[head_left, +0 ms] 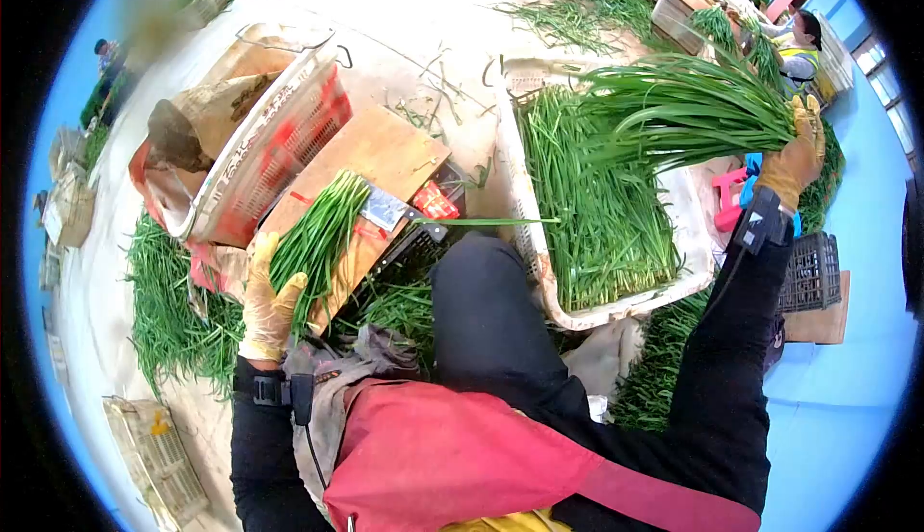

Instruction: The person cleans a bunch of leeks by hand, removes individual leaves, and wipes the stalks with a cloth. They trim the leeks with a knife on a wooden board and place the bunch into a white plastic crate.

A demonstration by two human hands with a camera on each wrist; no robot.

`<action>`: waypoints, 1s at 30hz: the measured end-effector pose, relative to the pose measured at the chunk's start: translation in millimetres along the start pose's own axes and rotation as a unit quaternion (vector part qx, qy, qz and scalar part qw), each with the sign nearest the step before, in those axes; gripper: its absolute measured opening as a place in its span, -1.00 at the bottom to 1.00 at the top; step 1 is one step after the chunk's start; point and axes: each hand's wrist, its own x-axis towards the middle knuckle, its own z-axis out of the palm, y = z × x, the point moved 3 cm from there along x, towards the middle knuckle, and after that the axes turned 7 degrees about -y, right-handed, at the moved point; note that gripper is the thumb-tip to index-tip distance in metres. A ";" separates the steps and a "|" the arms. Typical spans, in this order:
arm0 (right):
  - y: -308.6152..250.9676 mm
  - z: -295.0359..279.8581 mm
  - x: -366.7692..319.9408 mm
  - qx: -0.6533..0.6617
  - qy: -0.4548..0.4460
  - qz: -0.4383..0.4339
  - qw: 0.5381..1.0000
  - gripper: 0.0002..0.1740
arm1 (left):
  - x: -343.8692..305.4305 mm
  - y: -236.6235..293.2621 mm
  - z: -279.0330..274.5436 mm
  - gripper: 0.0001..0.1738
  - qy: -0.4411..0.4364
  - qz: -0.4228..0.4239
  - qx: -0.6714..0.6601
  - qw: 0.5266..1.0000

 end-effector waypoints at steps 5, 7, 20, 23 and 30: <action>-9.7 11.4 19.8 0.080 -0.033 -0.008 0.996 -0.61 | -25.9 -2.1 -22.3 -0.34 0.039 0.002 -0.102 0.994; -14.2 27.5 13.5 0.000 -0.071 -0.033 0.997 -0.61 | -32.8 0.7 -34.4 -0.36 0.050 -0.017 -0.149 0.987; -113.9 275.9 -240.8 0.337 -0.442 0.145 0.819 -0.49 | -2.9 189.0 -138.2 -0.15 -0.070 0.125 -0.163 0.976; -133.0 300.3 -301.7 0.407 -0.482 0.245 0.736 -0.49 | -5.8 176.9 -110.6 -0.09 -0.160 0.088 -0.275 0.944; -79.0 330.3 -341.0 0.435 -0.477 0.281 0.710 -0.50 | -61.7 111.3 -12.2 0.07 -0.284 0.027 -0.605 0.743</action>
